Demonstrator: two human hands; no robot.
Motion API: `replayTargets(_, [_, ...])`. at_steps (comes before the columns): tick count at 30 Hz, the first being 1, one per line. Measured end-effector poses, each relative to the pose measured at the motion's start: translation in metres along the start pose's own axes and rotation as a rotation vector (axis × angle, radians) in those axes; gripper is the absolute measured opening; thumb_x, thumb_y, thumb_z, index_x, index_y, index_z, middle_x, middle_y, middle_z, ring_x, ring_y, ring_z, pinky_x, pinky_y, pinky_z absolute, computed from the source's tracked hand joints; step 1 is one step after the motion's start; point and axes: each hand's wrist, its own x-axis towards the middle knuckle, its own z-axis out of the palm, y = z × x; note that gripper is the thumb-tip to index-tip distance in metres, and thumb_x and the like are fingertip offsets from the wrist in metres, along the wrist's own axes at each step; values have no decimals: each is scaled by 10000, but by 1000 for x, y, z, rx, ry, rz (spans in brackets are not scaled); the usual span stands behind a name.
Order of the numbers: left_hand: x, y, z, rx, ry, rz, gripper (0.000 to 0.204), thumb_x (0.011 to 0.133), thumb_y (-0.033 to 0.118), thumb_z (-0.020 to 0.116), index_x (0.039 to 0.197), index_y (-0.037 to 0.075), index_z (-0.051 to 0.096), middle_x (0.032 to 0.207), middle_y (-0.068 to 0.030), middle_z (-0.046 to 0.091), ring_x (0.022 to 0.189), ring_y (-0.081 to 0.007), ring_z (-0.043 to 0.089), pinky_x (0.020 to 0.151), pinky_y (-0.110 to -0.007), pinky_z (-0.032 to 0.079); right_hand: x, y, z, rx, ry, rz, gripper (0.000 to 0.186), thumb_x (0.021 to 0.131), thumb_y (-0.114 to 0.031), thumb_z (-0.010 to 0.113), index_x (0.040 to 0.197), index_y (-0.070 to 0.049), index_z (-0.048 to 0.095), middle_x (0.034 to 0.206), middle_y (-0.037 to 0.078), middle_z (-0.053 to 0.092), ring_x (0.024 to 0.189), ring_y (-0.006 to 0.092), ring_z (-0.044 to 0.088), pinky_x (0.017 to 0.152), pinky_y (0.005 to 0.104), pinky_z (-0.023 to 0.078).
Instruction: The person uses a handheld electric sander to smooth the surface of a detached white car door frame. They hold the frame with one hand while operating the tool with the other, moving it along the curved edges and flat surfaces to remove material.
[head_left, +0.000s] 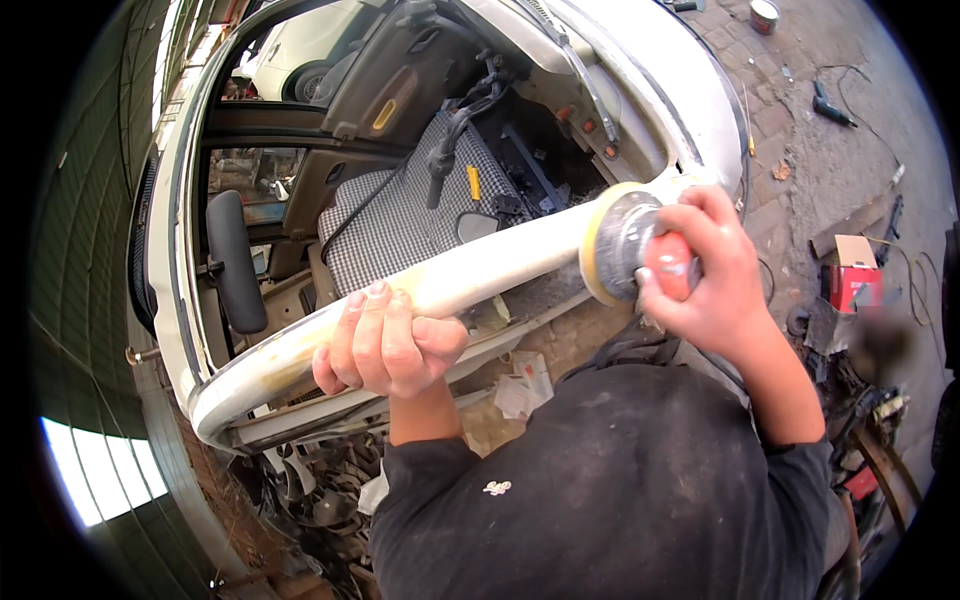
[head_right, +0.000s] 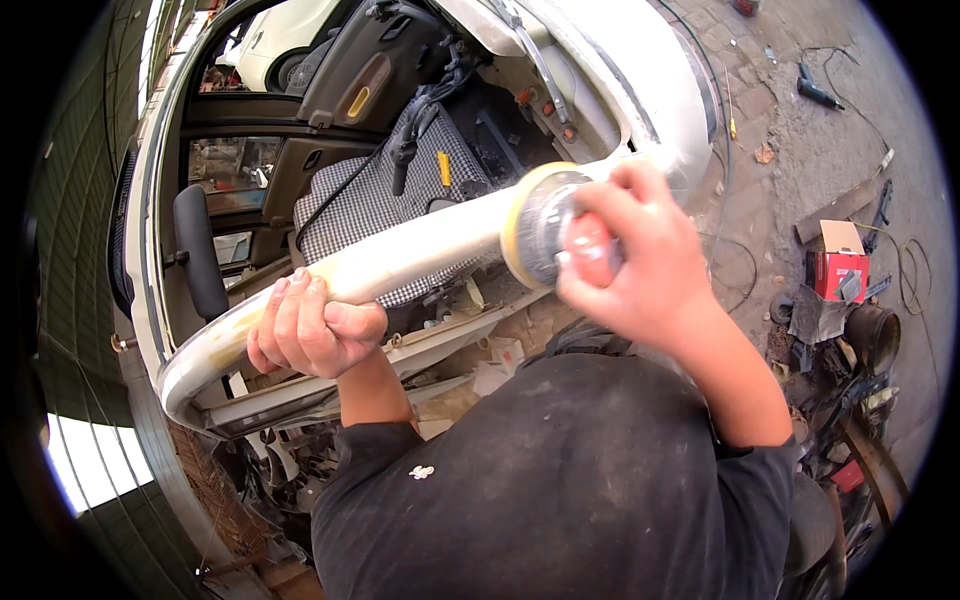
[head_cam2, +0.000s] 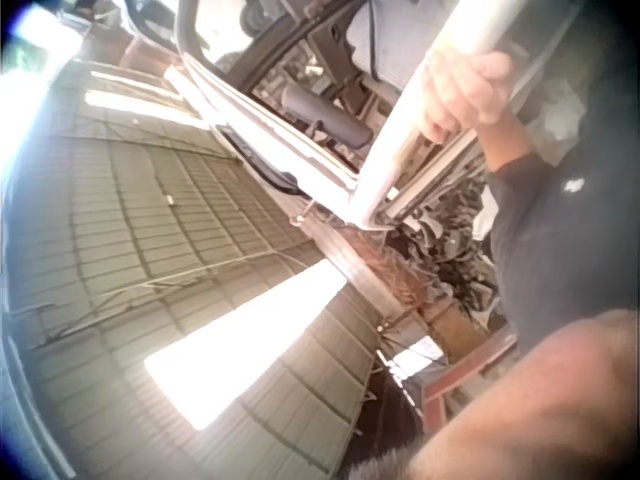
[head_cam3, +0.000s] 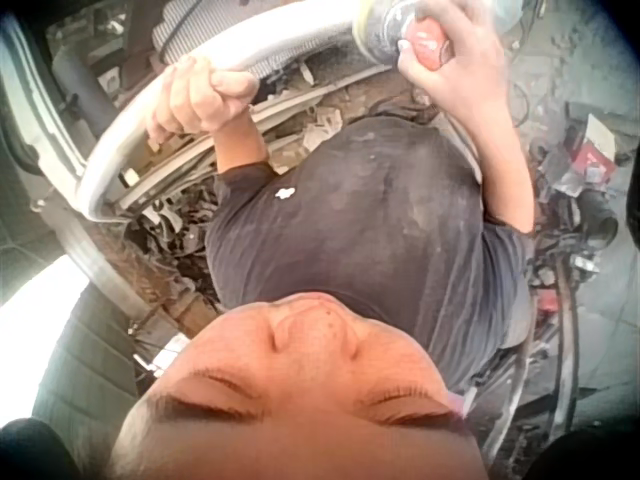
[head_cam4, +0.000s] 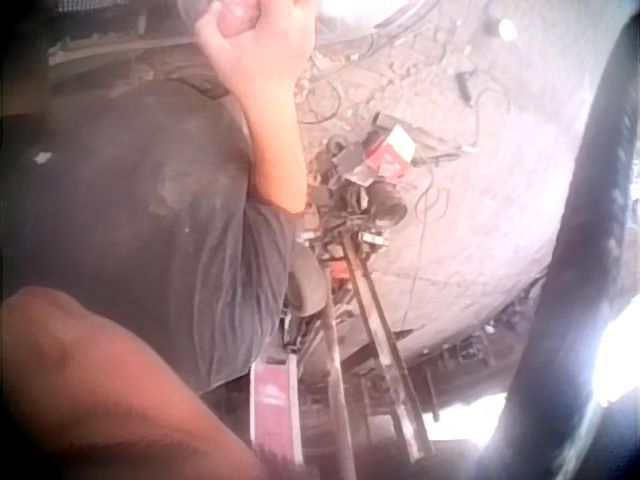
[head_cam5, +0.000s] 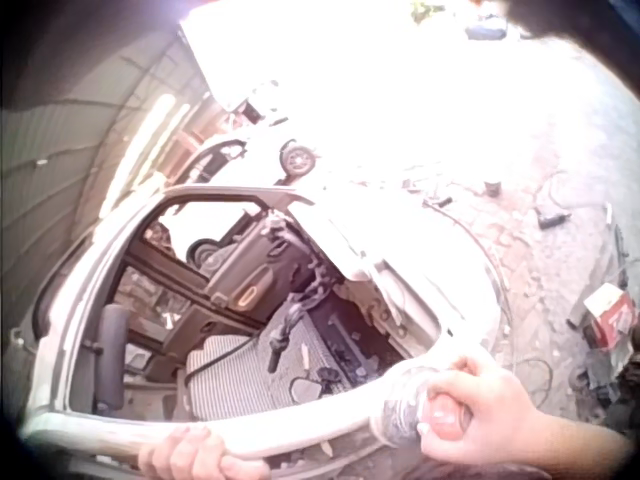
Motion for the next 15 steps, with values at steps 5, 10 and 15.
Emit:
replayTargets(5, [-1,-2,-2,6,-16,-7,204,908,249,482,852,158,656,849,31,736,887,-175,687,1082,-407,367,2,27,-7,-56,27,43,439,724,-152,810,1132,-55,682,1134,163,614,975,371,688,875,430,571])
replayTargets(10, [-2,-4,0,-9,-25,-1,231,917,286,479,844,166,663,851,33,735,899,-163,696,1097,-414,348,31,-51,1,129,-120,-141,440,716,-144,811,1128,-77,671,1105,139,601,954,366,687,818,436,582])
replayTargets(15, [-6,-5,0,-24,-15,0,219,901,289,494,849,166,668,870,30,745,907,-165,700,1107,-417,337,36,-62,3,137,-196,-147,436,709,-142,807,1119,-79,670,1095,139,601,956,369,686,829,444,578])
